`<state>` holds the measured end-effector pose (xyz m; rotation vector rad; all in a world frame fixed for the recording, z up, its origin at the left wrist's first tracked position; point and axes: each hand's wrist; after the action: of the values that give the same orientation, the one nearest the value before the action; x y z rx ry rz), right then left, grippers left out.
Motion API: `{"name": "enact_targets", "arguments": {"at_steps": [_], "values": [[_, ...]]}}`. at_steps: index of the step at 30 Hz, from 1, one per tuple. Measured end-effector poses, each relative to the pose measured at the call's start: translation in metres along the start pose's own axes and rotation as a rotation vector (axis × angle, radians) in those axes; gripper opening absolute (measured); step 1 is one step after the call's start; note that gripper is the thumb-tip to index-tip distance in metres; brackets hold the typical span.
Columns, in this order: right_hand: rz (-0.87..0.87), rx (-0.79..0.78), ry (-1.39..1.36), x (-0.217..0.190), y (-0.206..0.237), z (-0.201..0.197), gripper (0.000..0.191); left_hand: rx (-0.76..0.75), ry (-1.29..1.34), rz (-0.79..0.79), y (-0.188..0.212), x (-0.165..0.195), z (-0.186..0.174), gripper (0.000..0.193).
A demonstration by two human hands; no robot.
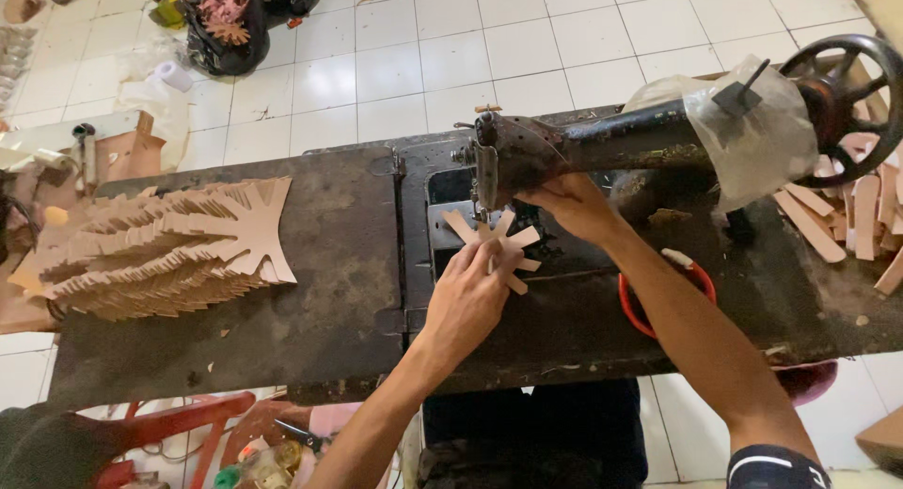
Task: The person sits at an old treadle sewing machine and stitches together pre-cut leather pieces shaped like flowers and leaves, feeding each piece under the needle and guiding it while sewing, then setting finished pieces on the table beside a large stack of completed cutouts.
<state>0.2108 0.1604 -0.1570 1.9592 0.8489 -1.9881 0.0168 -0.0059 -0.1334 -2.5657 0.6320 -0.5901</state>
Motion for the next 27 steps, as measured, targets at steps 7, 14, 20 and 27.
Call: {"name": "enact_targets", "arguments": {"at_steps": [7, 14, 20, 27], "values": [[0.107, 0.018, 0.151, 0.010, 0.008, -0.006, 0.021, 0.031, -0.050, -0.026, -0.003, 0.007, 0.007, 0.048], [0.266, 0.038, 0.434, 0.019, 0.012, -0.013, 0.030, 0.039, -0.025, -0.045, -0.004, 0.010, 0.015, 0.043], [-0.036, -0.030, 0.130, 0.010, 0.012, -0.007, 0.022, 0.046, -0.016, -0.063, -0.008, 0.007, 0.016, 0.036], [0.102, -0.003, 0.195, 0.015, 0.013, -0.011, 0.032, 0.097, -0.034, -0.063, -0.011, 0.005, 0.011, 0.025]]}}
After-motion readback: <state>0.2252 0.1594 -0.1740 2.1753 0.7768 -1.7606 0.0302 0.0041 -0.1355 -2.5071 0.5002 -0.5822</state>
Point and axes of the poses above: each hand's wrist, its own y-axis away from the middle knuckle, its own z-axis out of the palm, x = y × z, and after that the axes turned 3 degrees about -y, right-handed
